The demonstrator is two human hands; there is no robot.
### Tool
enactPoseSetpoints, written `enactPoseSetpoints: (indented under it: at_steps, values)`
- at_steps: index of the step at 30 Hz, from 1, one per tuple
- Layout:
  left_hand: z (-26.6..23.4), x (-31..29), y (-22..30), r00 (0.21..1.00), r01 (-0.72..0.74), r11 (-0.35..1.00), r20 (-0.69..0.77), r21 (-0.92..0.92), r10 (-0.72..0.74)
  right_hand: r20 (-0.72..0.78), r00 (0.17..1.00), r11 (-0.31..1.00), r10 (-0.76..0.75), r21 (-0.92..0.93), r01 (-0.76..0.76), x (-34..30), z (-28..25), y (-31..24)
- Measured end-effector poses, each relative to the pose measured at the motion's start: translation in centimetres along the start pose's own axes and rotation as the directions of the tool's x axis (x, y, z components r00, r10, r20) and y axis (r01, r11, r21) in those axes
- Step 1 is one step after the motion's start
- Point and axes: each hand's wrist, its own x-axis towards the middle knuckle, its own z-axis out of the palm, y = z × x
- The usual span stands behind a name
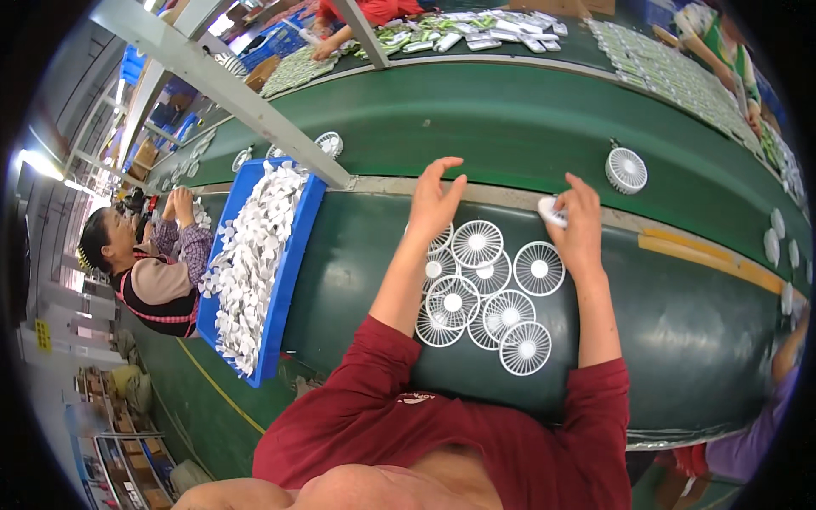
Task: Assembling small circular plastic components, possibly fan grills, on a factory production line.
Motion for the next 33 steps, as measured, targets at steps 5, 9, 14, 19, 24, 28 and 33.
enactPoseSetpoints:
  at_steps: [5, 9, 14, 19, 24, 28, 33]
  values:
    - [-5.3, 6.8, -6.9, 0.994, 0.031, 0.807, -0.103, 0.590, 0.037, 0.186, 0.981, 0.997, 0.054, -0.070, -0.042, -1.0, 1.9, 1.0]
    - [-10.2, 11.6, -11.9, 0.944, 0.331, 0.486, -0.288, 0.809, -0.164, 0.140, 0.989, 0.999, 0.044, -0.029, -0.040, -1.1, 2.5, 0.9]
    - [-10.5, 12.4, -12.2, 0.875, 0.430, 0.438, -0.245, 0.790, -0.417, 0.150, 0.985, 0.996, 0.087, -0.046, -0.081, -1.7, 2.3, 1.3]
    - [-10.5, 10.7, -12.6, 0.990, 0.135, 0.841, -0.040, 0.524, -0.134, 0.147, 0.986, 0.997, 0.074, -0.033, -0.070, -1.3, 2.2, 0.5]
    - [-6.2, 8.7, -12.0, 0.944, 0.181, 0.659, -0.316, 0.730, 0.091, 0.130, 0.987, 0.995, 0.095, -0.055, -0.088, -1.5, 1.4, 1.4]
    - [-8.7, 9.1, -15.8, 0.958, 0.198, 0.840, -0.282, 0.505, -0.056, 0.137, 0.989, 0.998, 0.056, 0.001, -0.057, -1.3, 2.6, 0.2]
    - [-6.4, 9.2, -14.0, 0.991, 0.126, 0.854, -0.096, 0.504, -0.090, 0.176, 0.982, 0.997, 0.070, -0.024, -0.067, -1.3, 1.8, 0.4]
